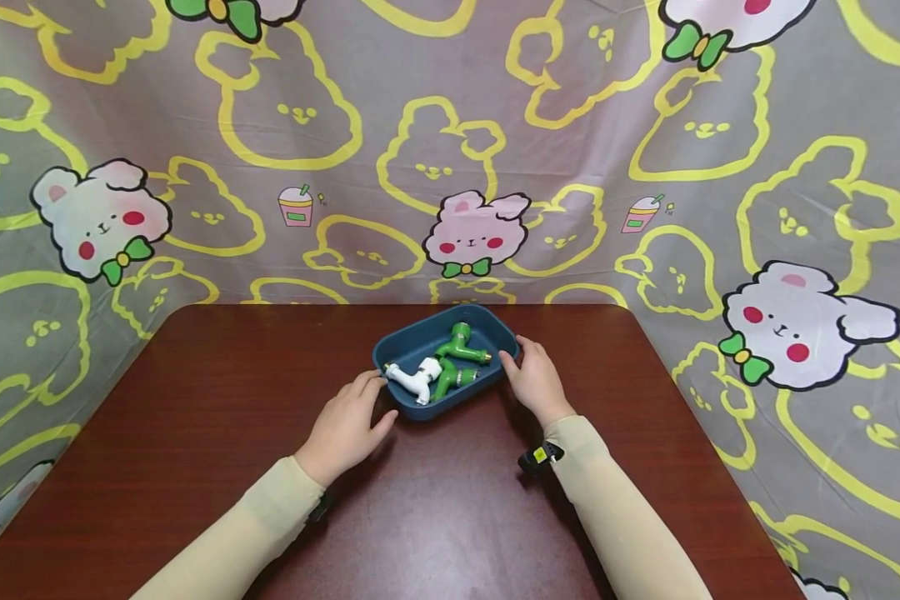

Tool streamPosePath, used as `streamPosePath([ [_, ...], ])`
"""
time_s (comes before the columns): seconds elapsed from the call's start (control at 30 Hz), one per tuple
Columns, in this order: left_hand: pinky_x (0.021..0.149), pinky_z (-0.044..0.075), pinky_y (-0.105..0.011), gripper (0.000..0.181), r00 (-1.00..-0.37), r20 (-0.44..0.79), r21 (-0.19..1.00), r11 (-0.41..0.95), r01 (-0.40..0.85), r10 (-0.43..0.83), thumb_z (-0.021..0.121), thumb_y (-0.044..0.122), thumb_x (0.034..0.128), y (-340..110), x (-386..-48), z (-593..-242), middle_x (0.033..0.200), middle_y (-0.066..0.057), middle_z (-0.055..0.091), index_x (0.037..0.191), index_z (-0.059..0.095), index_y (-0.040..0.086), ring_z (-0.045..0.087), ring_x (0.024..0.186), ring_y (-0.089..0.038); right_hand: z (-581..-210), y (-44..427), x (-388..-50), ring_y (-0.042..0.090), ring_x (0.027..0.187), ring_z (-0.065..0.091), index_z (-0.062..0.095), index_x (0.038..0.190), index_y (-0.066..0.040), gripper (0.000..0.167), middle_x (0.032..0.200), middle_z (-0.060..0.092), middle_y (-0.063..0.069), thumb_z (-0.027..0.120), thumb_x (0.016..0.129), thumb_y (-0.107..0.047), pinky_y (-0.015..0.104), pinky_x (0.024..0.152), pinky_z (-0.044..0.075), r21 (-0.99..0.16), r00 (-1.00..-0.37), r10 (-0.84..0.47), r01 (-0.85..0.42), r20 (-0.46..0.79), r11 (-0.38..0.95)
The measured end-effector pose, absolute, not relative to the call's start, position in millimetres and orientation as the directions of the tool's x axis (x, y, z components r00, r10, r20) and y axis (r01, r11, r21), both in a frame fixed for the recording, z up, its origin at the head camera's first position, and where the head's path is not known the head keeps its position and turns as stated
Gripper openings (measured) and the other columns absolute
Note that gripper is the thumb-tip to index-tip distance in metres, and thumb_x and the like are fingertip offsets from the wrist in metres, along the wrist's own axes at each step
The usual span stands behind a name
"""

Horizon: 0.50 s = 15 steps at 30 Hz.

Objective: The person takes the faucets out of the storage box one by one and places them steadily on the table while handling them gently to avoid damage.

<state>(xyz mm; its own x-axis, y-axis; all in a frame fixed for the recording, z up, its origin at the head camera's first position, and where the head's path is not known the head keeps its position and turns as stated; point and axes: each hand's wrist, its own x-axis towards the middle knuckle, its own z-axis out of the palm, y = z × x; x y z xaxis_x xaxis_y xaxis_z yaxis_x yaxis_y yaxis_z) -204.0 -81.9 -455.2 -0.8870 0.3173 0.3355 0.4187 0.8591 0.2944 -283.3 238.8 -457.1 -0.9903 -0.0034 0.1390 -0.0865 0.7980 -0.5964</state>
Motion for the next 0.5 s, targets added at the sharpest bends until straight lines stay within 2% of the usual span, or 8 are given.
streamPosePath([
  [0.5, 0.088, 0.057, -0.053, 0.051, -0.89, 0.329, 0.275, 0.87, 0.41, 0.315, 0.072, 0.033, 0.0962, -83.5, -208.4, -453.2, 0.139, -0.018, 0.059, 0.133, 0.061, 0.0, 0.066, 0.113, -0.037, -454.9, 236.3, -281.2, 0.045, 0.136, 0.05, 0.041, 0.152, 0.007, 0.061, 0.148, 0.05, 0.031, 0.055, 0.107, -0.032, 0.059, 0.115, 0.038, -0.619, -0.994, 0.001, -0.069, 0.112, 0.782],
])
